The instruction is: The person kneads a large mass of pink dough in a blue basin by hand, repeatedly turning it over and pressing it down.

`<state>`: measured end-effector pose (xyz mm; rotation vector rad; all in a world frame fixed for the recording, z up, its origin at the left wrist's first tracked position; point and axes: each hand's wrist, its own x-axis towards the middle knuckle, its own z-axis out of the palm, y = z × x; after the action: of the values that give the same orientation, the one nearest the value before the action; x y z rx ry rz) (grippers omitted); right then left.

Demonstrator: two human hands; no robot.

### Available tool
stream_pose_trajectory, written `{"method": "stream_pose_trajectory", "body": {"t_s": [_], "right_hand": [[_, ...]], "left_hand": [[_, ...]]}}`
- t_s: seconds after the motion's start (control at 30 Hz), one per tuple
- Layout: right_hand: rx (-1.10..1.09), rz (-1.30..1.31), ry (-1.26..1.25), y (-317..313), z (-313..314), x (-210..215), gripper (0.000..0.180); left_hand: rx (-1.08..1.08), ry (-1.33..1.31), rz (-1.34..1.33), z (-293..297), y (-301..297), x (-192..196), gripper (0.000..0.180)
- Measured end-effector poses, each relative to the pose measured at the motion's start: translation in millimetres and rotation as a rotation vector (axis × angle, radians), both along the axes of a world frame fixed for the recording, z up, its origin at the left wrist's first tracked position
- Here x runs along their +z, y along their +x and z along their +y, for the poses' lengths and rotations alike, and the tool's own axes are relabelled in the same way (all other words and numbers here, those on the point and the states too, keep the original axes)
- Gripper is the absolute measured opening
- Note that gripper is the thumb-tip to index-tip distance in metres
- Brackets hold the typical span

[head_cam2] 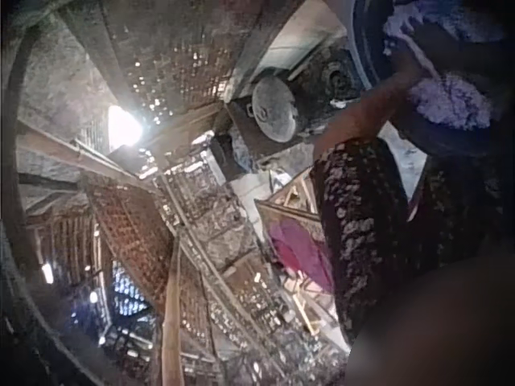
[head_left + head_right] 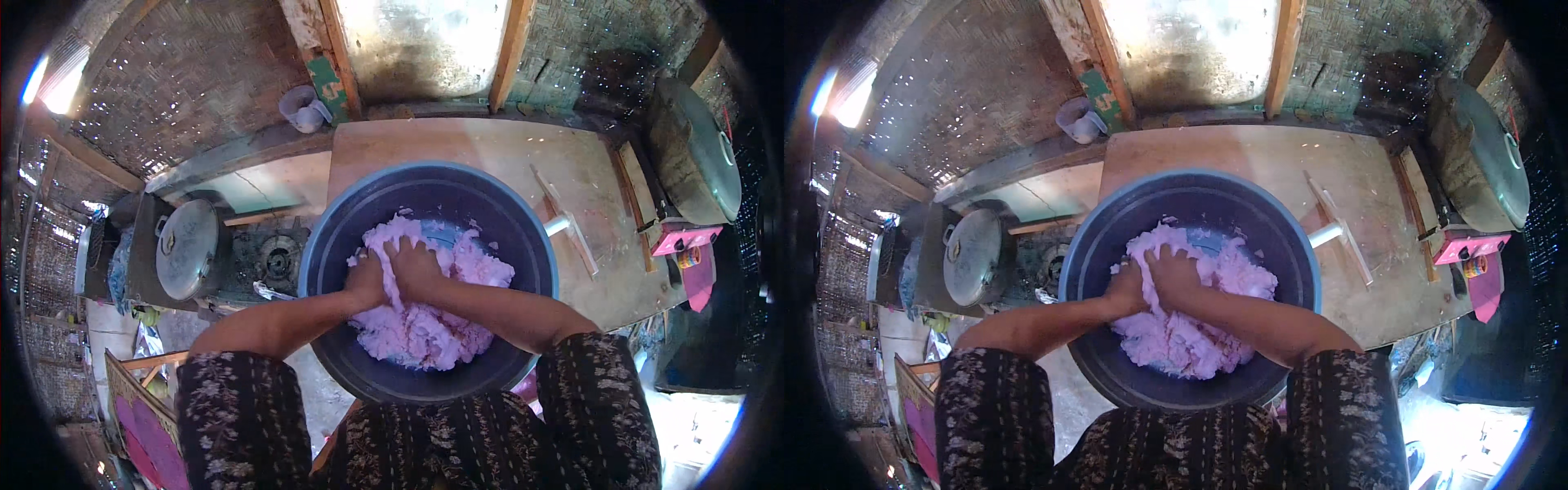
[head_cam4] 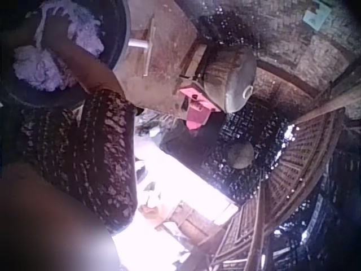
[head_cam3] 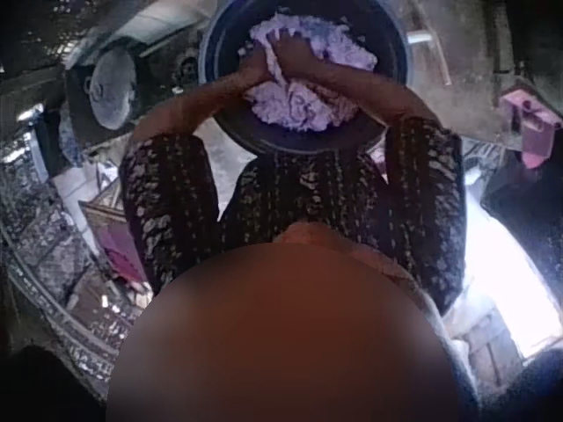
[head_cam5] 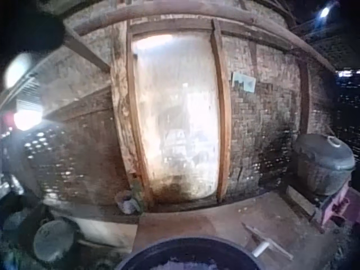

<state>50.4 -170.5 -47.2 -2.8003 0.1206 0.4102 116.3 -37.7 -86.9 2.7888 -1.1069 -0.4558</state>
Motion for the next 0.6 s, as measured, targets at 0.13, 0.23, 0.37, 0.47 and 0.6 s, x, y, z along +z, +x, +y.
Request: {"method": "stream_pose_trajectory", "body": {"t_s": [0.13, 0.23, 0.37, 0.47, 0.6], "right_hand": [[-0.088, -0.209, 0.082, 32.2, -26.5, -43.5, 0.063], [-0.105, -0.223, 0.169, 46.5, -34.9, -57.2, 0.062], [0.066, -0.206, 0.277, 25.3, -45.9, -27.1, 0.067], [0.144, -0.010, 0.169, -51.7, -54.2, 21.9, 0.071], [-0.673, 0.010, 1.107, -152.9, -56.8, 88.5, 0.071]], "left_hand": [[0.230, -0.100, 0.177, -21.9, 19.8, 13.0, 0.071], [0.145, -0.175, 0.176, -13.7, 50.5, -35.2, 0.069], [0.022, -0.124, 0.066, -14.4, 33.1, -8.0, 0.073], [-0.224, 0.090, 0.142, 4.0, -6.3, 66.3, 0.079], [-0.380, 0.250, 0.002, -1.5, -25.7, 130.0, 0.078]]}}
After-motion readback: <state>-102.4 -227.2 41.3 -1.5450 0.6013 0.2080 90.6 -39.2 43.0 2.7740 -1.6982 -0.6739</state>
